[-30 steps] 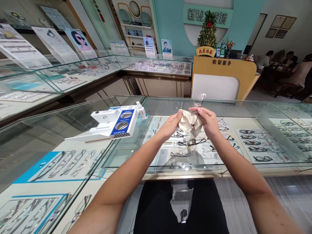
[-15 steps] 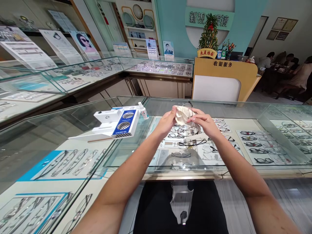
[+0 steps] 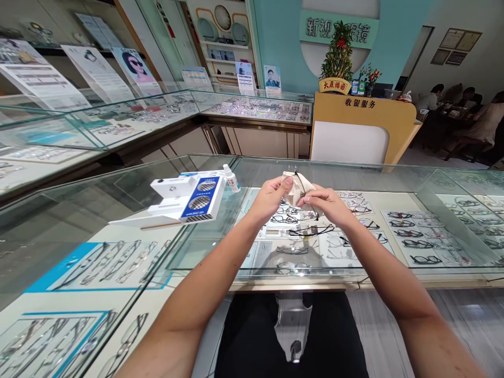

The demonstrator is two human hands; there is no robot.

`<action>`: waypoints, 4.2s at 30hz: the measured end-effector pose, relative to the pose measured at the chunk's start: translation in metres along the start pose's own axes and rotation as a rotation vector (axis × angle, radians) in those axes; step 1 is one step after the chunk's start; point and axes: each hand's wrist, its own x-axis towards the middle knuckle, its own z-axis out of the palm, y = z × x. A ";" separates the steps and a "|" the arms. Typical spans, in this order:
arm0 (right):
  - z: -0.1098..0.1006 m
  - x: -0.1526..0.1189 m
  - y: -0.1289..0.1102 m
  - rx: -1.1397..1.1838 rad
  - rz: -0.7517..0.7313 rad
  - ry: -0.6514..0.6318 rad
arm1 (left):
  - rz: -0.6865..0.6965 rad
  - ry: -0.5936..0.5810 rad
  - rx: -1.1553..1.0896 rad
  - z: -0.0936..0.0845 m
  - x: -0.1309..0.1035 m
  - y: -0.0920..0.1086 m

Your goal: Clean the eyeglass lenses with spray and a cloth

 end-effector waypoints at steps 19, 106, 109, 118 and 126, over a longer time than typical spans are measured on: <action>0.024 -0.004 0.000 0.161 -0.014 -0.147 | 0.161 0.198 0.094 0.016 -0.009 0.006; -0.048 -0.012 -0.142 -0.537 -0.630 0.323 | 1.043 0.269 0.526 0.005 0.027 0.128; -0.045 -0.011 -0.142 -0.547 -0.632 0.325 | 1.006 0.264 0.523 0.005 0.022 0.130; -0.043 -0.002 -0.138 -0.444 -0.682 0.358 | 1.023 0.284 0.494 0.005 0.024 0.130; -0.047 0.002 -0.135 -0.469 -0.688 0.415 | 0.865 0.236 0.374 0.004 0.029 0.127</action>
